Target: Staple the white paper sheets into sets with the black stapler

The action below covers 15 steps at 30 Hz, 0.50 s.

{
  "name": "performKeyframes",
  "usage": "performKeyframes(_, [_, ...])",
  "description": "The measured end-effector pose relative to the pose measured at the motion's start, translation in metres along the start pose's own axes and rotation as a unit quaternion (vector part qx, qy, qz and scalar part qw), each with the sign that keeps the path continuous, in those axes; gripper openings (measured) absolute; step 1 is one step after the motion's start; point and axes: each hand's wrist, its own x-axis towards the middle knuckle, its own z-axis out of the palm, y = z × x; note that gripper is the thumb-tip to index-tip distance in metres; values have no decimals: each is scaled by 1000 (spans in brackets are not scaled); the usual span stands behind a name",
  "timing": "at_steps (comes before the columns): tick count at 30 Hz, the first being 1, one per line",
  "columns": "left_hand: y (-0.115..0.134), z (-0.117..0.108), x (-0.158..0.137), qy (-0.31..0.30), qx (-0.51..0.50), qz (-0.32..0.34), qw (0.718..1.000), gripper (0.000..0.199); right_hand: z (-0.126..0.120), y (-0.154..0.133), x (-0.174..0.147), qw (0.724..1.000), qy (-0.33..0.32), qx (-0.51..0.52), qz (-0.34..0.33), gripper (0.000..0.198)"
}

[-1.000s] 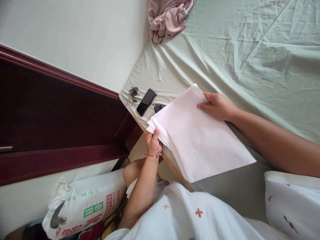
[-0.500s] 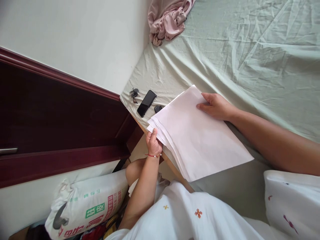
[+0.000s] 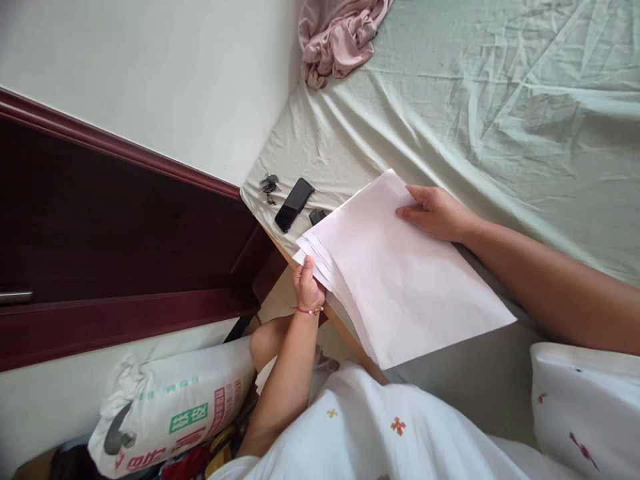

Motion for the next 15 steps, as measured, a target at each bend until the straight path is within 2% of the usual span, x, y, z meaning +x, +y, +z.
performKeyframes(9, [1,3,2,20,-31,10,999,62,-2,3,2,998,-27,-33,-36,28])
performKeyframes(15, [2,3,-2,0,16,-17,1000,59,-3,6,4,998,-33,-42,-37,27])
